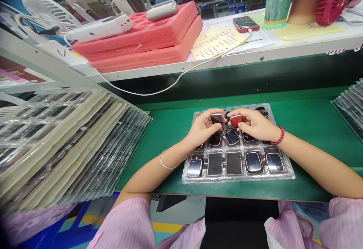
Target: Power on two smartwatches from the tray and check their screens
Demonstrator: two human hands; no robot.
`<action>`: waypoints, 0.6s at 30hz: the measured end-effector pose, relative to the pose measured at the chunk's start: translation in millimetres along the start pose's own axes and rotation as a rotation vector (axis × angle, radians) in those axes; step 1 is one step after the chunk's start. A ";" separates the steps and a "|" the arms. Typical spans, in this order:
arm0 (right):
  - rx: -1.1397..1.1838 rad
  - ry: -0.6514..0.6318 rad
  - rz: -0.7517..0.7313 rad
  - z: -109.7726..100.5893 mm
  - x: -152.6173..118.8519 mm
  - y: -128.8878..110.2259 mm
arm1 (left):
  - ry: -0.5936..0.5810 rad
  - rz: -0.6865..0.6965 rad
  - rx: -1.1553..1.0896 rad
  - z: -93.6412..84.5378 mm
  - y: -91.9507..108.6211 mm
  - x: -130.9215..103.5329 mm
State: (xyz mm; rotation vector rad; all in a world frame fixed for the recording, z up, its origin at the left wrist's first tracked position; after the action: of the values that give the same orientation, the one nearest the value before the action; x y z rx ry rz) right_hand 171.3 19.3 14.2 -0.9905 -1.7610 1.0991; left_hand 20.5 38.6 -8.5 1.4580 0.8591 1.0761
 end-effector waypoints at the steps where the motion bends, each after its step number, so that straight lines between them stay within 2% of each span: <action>1: 0.001 -0.003 0.001 0.2 -0.1 0.1 | 0.001 -0.001 0.002 0.0 0.5 -0.1; 7: 0.022 -0.008 0.024 1.0 0.0 2.1 | -0.001 0.005 -0.005 -0.2 1.1 0.5; 15: 0.137 -0.014 0.159 -0.2 -1.3 9.4 | 0.009 -0.083 -0.048 1.1 2.5 -1.5; 18: 0.150 0.004 0.168 -2.0 -1.3 10.1 | 0.022 -0.113 -0.038 0.0 4.1 -2.4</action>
State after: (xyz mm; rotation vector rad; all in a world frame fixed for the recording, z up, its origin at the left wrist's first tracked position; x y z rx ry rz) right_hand 175.5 21.8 5.1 -1.0616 -1.5884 1.3131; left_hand 19.5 35.7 -4.8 1.3523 0.9206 1.0207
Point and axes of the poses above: each hand's wrist, its own x-axis towards the middle knuckle, its own z-axis out of the palm, y = z × x, the point moved 8 cm from there along x, towards the middle knuckle, and after that the axes turned 8 degrees about y, right-handed, at the moved point
